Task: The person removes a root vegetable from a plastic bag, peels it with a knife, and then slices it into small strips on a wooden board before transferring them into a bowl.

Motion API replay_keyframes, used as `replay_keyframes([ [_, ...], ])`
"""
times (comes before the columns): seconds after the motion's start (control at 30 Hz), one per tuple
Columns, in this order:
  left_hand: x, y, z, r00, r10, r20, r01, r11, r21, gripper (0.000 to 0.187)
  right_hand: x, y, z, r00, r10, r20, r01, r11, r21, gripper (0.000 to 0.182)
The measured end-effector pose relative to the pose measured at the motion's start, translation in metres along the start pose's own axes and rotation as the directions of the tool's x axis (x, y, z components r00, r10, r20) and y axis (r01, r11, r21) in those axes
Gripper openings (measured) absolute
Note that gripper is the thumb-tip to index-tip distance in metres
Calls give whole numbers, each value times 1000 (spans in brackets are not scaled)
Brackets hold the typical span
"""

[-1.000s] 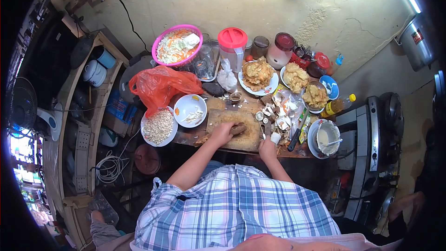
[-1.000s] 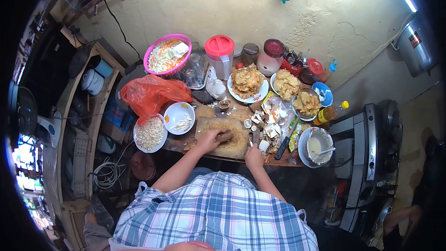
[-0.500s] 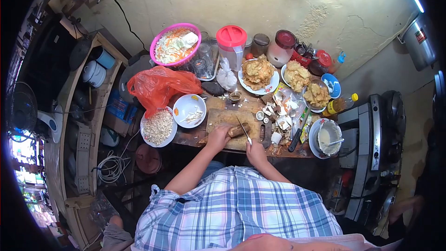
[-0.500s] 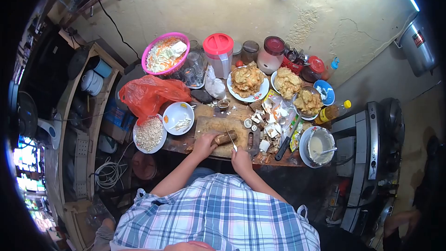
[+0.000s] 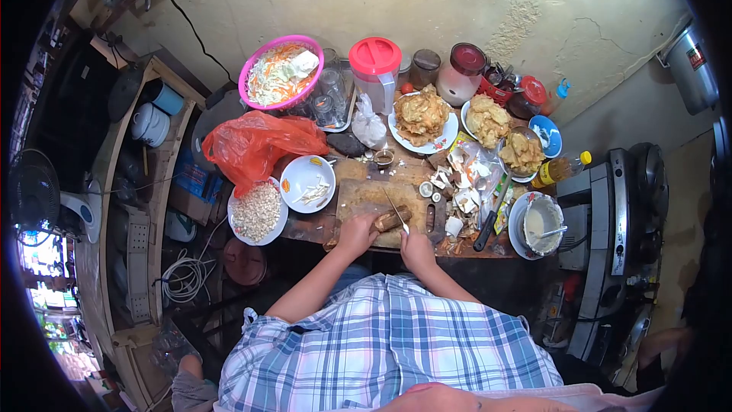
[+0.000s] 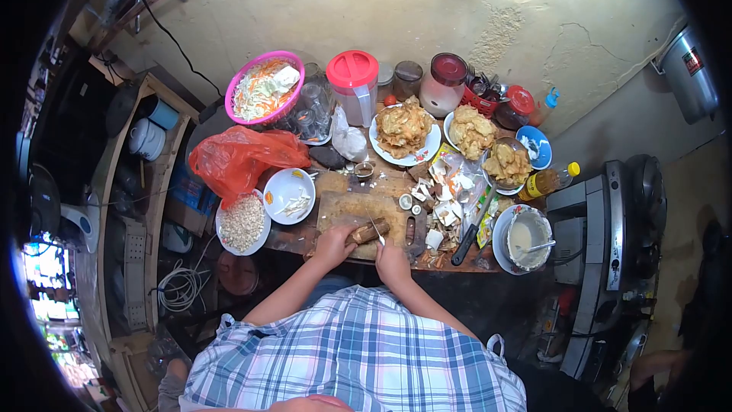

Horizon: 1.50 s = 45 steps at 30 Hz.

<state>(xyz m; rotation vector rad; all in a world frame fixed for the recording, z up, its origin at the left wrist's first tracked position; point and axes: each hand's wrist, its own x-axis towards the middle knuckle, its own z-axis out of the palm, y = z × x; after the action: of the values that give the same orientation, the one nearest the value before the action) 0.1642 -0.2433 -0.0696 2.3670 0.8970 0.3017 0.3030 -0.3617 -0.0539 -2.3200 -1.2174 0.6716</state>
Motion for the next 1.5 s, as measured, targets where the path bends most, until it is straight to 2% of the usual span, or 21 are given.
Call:
replay_keyframes([
  [0.13, 2, 0, -1, 1000, 12, -6, -12, 1000, -14, 43, -2, -4, -4, 999, 33, -2, -33, 999, 22, 27],
  [0.33, 8, -1, -7, 998, 1, 59, 0, 1000, -15, 46, -5, -1, 3, 999, 43, 8, -44, 998, 36, 25],
  [0.43, 20, 4, -21, 990, -16, 137, 21, 999, -33, 41, -2, -3, 0, 998, 48, 42, -49, 999, 6, 27],
  [0.5, 41, 4, -31, 979, -138, 150, 150, 986, -72, 30, -1, -5, -1, 997, 62, 45, -62, 998, 10, 27],
  [0.57, 72, 12, -26, 985, 1, -171, -25, 990, -139, 27, -2, -3, 2, 996, 73, 45, -73, 997, 1, 27],
  [0.63, 105, 17, -7, 963, 74, -261, -135, 965, -224, 24, -3, -2, 4, 995, 86, 50, -85, 996, -10, 27],
  [0.77, 139, 20, 25, 969, 180, -170, -227, 919, -323, 18, -2, -12, -8, 990, 118, 80, -119, 993, 3, 26],
  [0.83, 143, 16, 37, 966, 250, -66, -256, 890, -377, 15, -1, -14, -9, 990, 115, 78, -116, 993, 12, 26],
  [0.93, 143, 11, 41, 976, 217, -26, -207, 877, -433, 17, 0, -14, -7, 991, 112, 76, -112, 994, 0, 25],
  [1.17, 148, 10, 37, 974, 225, 4, -201, 875, -441, 17, 2, -11, 0, 994, 92, 63, -95, 994, 47, 24],
  [1.5, 146, 7, 44, 975, 185, 122, -138, 937, -322, 23, 4, -7, 8, 990, 119, 81, -123, 991, 52, 23],
])
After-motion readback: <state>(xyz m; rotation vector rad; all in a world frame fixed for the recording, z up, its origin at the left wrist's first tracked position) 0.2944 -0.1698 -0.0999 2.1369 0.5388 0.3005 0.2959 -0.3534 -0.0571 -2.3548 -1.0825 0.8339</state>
